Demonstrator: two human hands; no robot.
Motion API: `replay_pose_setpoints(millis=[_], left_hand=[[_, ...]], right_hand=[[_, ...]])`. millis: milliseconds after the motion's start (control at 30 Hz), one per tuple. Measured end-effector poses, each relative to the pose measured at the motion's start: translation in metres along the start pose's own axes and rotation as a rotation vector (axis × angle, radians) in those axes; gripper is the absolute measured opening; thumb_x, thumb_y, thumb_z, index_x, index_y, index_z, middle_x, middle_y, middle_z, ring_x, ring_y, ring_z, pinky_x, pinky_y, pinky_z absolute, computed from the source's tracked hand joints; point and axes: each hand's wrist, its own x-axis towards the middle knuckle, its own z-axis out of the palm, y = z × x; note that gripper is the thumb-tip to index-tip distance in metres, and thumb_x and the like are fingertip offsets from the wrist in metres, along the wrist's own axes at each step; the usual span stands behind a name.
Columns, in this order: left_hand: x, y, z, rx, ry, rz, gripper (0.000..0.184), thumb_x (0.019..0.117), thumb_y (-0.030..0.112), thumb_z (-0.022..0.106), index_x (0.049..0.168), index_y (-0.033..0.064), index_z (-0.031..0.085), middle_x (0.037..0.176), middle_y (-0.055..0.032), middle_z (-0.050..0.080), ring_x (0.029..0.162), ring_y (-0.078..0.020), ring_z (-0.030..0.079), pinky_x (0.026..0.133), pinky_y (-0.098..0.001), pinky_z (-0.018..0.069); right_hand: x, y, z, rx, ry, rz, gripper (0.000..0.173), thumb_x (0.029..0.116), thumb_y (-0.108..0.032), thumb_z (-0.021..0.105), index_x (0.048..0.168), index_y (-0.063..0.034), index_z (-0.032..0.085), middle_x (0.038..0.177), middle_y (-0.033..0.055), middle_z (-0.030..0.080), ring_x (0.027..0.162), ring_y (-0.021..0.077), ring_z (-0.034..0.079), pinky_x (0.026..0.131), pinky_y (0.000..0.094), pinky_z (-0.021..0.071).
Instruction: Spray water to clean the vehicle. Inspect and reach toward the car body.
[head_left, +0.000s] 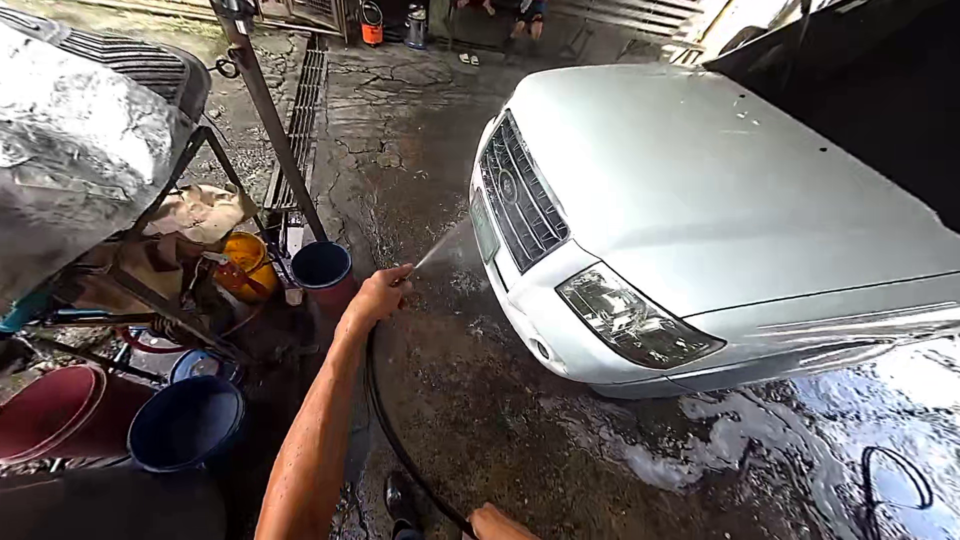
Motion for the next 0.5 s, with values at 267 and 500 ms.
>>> replay_pose_setpoints(millis=[267, 500], left_hand=[[0.065, 0.003, -0.029, -0.127, -0.041, -0.055, 0.043, 0.1088, 0.027, 0.052, 0.152, 0.0225, 0.051, 0.092, -0.0126, 0.068, 0.055, -0.0147, 0.052, 0.048, -0.0305, 0.0420], [0.090, -0.020, -0.040, -0.281, -0.135, -0.160, 0.043, 0.1105, 0.026, 0.047, 0.153, 0.0225, 0.049, 0.077, -0.0061, 0.062, 0.046, -0.0082, 0.042, 0.041, -0.0227, 0.0330]], right_hand=[[0.031, -0.022, -0.022, 0.177, 0.135, 0.088, 0.035, 0.1059, -0.026, 0.050, 0.108, 0.0039, 0.069, 0.102, 0.0242, 0.070, 0.100, 0.0382, 0.068, 0.091, 0.0572, 0.0514], [0.041, -0.031, -0.033, 0.230, 0.167, 0.089, 0.031, 0.1058, -0.021, 0.051, 0.114, 0.0019, 0.069, 0.100, 0.0219, 0.071, 0.098, 0.0355, 0.069, 0.091, 0.0542, 0.0517]])
